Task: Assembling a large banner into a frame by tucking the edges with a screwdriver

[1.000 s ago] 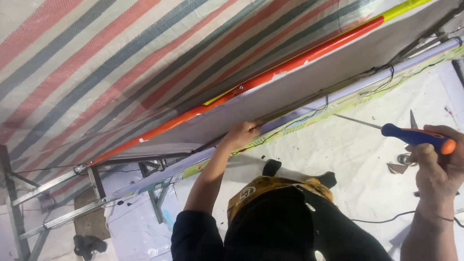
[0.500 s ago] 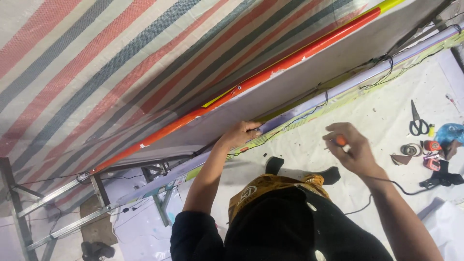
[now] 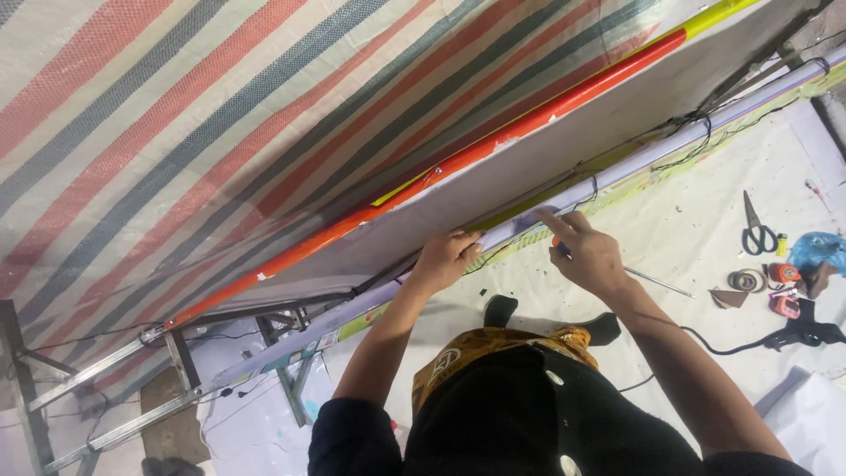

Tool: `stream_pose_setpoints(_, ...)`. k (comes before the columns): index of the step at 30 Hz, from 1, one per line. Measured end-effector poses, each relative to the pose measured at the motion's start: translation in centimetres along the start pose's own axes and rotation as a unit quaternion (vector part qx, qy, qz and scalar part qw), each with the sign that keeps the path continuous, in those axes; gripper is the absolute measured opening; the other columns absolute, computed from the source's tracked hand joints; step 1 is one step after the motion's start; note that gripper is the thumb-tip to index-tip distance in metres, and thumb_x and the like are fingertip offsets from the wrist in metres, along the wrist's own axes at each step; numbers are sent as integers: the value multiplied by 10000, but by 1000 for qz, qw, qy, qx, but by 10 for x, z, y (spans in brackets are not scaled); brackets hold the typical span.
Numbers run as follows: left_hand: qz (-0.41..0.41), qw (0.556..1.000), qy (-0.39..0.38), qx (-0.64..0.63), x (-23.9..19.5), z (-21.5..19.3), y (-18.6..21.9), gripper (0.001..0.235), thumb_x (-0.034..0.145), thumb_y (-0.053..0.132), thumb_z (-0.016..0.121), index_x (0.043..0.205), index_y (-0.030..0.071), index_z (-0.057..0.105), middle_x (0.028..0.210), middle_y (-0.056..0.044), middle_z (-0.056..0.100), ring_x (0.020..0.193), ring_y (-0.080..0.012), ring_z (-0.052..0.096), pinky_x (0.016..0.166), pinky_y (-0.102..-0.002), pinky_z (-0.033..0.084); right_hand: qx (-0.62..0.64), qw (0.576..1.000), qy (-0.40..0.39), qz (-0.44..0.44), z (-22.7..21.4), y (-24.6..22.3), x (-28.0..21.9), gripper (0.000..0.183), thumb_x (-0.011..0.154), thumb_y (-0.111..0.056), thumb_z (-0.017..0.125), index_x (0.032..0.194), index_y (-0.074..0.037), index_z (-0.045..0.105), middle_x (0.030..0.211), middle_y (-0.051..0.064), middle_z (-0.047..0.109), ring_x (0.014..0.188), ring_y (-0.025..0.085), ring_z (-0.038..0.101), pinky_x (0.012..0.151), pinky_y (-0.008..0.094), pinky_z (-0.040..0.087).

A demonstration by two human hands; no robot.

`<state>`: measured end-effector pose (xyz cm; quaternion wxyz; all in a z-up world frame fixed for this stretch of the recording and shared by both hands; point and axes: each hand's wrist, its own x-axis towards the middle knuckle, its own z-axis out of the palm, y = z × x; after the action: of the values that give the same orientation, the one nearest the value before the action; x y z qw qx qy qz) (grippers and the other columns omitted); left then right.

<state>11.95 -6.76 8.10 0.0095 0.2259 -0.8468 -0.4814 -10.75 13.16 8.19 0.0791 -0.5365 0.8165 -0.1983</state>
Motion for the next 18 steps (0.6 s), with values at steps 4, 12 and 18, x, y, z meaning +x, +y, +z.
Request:
stream_pose_setpoints(4,26,999,25,16,-2,6,-7,441,1097,287,535,1461,41,565,1331,-262,642,1188,-524,609,951,-665,545,-33,999,13,-4,7,0,0,766,744,-242,743,1455,-449,547,1153,-70,613,760,300,742,677,443,641)
stream_pose_setpoints(12,143,928,277,205,-9,39,-25,241,1019,345,639,1087,143,751,993,-2,618,907,-231,689,785,-364,557,-48,999,-21,-4,4,-1,6,876,740,-166,746,1527,-454,491,1111,-42,617,783,297,751,682,444,638)
stream_pose_setpoints(18,185,905,317,214,-15,37,-14,74,912,175,763,968,131,743,908,-2,648,886,-194,702,803,-306,555,7,995,-90,48,-23,-8,7,956,713,-176,772,1564,-432,420,1137,17,627,826,360,749,752,524,637)
